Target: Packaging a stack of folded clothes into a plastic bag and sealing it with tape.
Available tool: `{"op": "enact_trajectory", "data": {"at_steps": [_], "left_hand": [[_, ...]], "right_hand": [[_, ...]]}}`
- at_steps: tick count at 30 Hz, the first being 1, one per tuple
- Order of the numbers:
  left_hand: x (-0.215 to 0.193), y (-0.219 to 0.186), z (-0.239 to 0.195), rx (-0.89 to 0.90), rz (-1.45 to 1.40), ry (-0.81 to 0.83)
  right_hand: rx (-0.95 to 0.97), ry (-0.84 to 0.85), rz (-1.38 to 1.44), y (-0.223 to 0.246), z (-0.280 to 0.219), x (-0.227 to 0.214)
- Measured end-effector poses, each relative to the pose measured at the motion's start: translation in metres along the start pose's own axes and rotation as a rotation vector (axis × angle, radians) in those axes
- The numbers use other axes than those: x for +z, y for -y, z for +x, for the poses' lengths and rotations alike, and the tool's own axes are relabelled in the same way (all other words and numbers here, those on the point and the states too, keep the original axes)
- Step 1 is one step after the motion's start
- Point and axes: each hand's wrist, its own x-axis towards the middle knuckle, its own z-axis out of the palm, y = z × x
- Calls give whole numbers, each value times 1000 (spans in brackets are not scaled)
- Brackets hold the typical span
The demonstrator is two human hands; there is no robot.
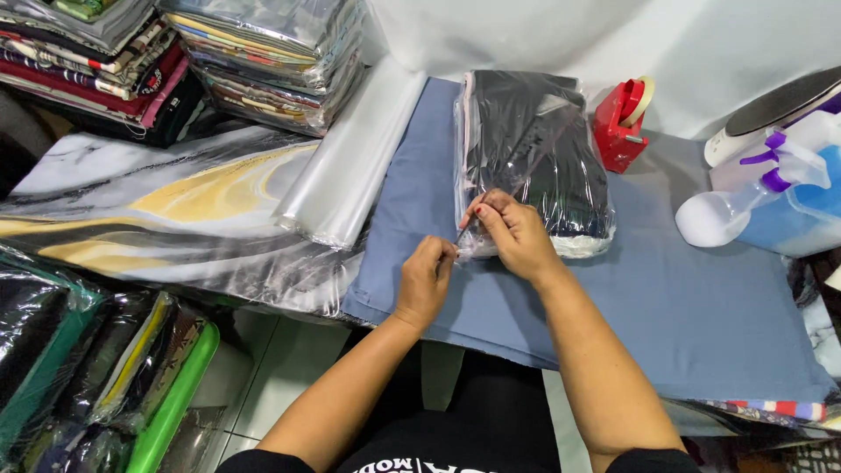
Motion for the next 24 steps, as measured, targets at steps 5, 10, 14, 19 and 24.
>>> {"op": "enact_trajectory", "data": {"at_steps": [5,10,14,19,24], "left_hand": [[11,8,6,-134,-121,-25],[19,15,9,-243,-152,-32],[21,16,11,-251,-185,-51],[18,10,9,-233,-27,-27],[20,8,1,-111,-60,-37]], "right_hand": [[-30,-56,-101,4,1,10],[-2,-88,-216,7,0,12],[66,-84,-222,8,0,14],[134,-41,-171,-4,-2,10],[248,-50,45,-3,-2,10]]}}
